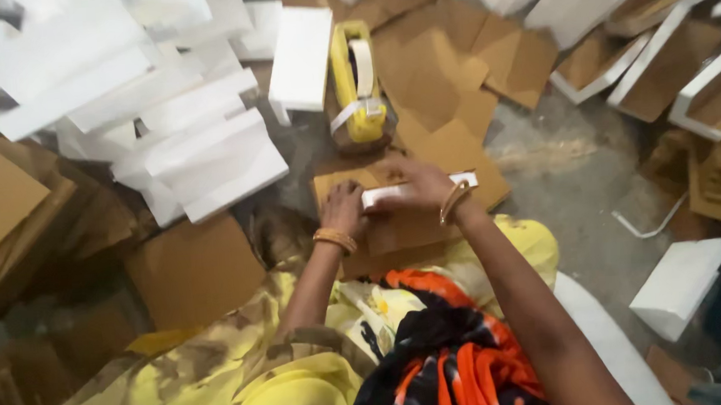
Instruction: The person sits on the floor and assembles small rectangular boxes by inserting white foam inserts into brown cardboard shells. They repeatedly pick up a foam piece, place it into a cardboard base, and set the completed unit aside.
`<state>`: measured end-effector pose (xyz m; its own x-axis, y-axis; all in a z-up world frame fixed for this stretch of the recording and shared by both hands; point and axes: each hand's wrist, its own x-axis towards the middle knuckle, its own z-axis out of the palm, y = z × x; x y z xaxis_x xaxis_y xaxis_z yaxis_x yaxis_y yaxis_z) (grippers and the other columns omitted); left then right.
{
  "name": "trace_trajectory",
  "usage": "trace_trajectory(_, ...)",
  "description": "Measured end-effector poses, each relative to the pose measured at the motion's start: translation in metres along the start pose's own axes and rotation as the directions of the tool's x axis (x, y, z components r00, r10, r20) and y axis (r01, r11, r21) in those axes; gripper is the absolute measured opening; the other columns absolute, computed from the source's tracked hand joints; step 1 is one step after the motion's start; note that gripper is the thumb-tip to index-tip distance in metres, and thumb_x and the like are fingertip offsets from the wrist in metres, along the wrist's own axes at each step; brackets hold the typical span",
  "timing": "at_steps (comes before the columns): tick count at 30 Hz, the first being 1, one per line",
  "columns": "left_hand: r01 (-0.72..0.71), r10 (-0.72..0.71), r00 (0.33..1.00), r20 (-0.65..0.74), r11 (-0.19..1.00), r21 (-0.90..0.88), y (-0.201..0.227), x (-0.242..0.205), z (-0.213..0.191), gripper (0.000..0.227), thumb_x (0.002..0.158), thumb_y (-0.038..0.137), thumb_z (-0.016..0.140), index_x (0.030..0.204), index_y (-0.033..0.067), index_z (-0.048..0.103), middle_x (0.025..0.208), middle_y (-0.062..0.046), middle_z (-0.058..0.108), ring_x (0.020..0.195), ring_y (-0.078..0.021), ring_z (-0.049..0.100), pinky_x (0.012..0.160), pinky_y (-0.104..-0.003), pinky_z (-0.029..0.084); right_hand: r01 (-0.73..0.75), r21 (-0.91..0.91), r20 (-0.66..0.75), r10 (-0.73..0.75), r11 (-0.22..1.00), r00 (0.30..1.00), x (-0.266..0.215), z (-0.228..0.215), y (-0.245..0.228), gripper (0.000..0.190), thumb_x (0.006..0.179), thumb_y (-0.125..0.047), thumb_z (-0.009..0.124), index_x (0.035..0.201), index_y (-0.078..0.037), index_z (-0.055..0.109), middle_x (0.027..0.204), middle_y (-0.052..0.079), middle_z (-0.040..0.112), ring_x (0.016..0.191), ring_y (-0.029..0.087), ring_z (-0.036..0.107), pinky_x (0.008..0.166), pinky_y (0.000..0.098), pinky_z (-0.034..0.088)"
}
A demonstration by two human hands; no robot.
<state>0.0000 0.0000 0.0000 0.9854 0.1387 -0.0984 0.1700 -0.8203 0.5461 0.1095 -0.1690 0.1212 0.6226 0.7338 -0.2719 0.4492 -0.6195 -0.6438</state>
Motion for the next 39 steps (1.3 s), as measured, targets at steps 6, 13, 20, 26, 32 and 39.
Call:
trace_trajectory(6,-0.06,0.054,0.993,-0.106,0.996,-0.06,0.002,-0.01,-0.012,0.05,0.073,0.013,0.083,0.119,0.0106,0.064,0.129,-0.013,0.06,0.123,-0.0367,0.054,0.103,-0.048,0.044,0.031,-0.505,-0.077,-0.08,0.862,0.994,-0.03,0.005,0.027,0.045,0.077,-0.028,0.075,0.119,-0.017,0.065,0.109,0.015,0.071,0.104,0.039,0.066,0.089,0.054,0.049)
trace_trajectory(13,-0.239,0.138,0.969,-0.206,0.74,-0.629,0.03,-0.038,-0.082,0.068,0.072,0.024,0.085,0.133,0.015,0.058,0.11,-0.012,0.075,0.104,-0.0305,0.075,0.092,-0.039,0.057,0.201,-0.358,-0.26,-0.304,0.912,0.916,-0.048,0.023,0.014,0.044,0.075,-0.021,0.07,0.117,-0.009,0.064,0.106,0.018,0.07,0.102,0.04,0.065,0.089,0.0492,0.052)
trace_trajectory(20,-0.092,0.013,0.987,-0.159,0.859,-0.504,0.005,-0.07,-0.087,0.089,0.066,0.027,0.093,0.143,0.0192,0.048,0.114,-0.015,0.071,0.108,-0.0321,0.068,0.091,-0.042,0.052,0.29,-0.253,-0.385,-0.371,0.923,0.845,-0.075,0.043,-0.01,0.051,0.073,-0.015,0.067,0.123,-0.005,0.064,0.11,0.021,0.069,0.105,0.04,0.064,0.091,0.048,0.052)
trace_trajectory(26,0.011,-0.081,0.995,-0.051,0.627,-0.779,-0.031,-0.053,-0.039,0.076,0.075,0.027,0.087,0.139,0.0101,0.05,0.117,-0.013,0.072,0.106,-0.0238,0.07,0.088,-0.036,0.057,0.116,-0.328,-0.323,-0.226,0.938,0.919,-0.072,0.032,-0.028,0.051,0.076,-0.019,0.07,0.127,-0.011,0.063,0.11,0.019,0.069,0.106,0.039,0.065,0.091,0.0487,0.052)
trace_trajectory(32,0.213,-0.226,0.962,0.153,0.27,-0.939,-0.072,-0.042,-0.012,0.056,0.09,0.04,0.063,0.136,0.0089,0.056,0.116,-0.003,0.067,0.088,-0.0199,0.068,0.065,-0.041,0.059,-0.02,-0.399,-0.262,-0.093,0.917,0.96,-0.064,0.0,-0.063,0.054,0.08,-0.047,0.074,0.124,-0.017,0.063,0.11,0.016,0.07,0.1,0.041,0.065,0.085,0.0531,0.051)
trace_trajectory(39,0.161,-0.35,0.927,0.132,0.056,-0.985,-0.126,-0.042,0.013,0.042,0.1,0.034,0.061,0.127,0.0013,0.06,0.102,-0.02,0.072,0.082,-0.0264,0.071,0.069,-0.037,0.06,0.269,0.368,-0.15,-0.229,0.89,0.962,-0.002,-0.007,-0.215,0.052,0.089,-0.026,0.071,0.137,-0.014,0.053,0.126,0.017,0.063,0.112,0.03,0.064,0.087,0.0447,0.058)
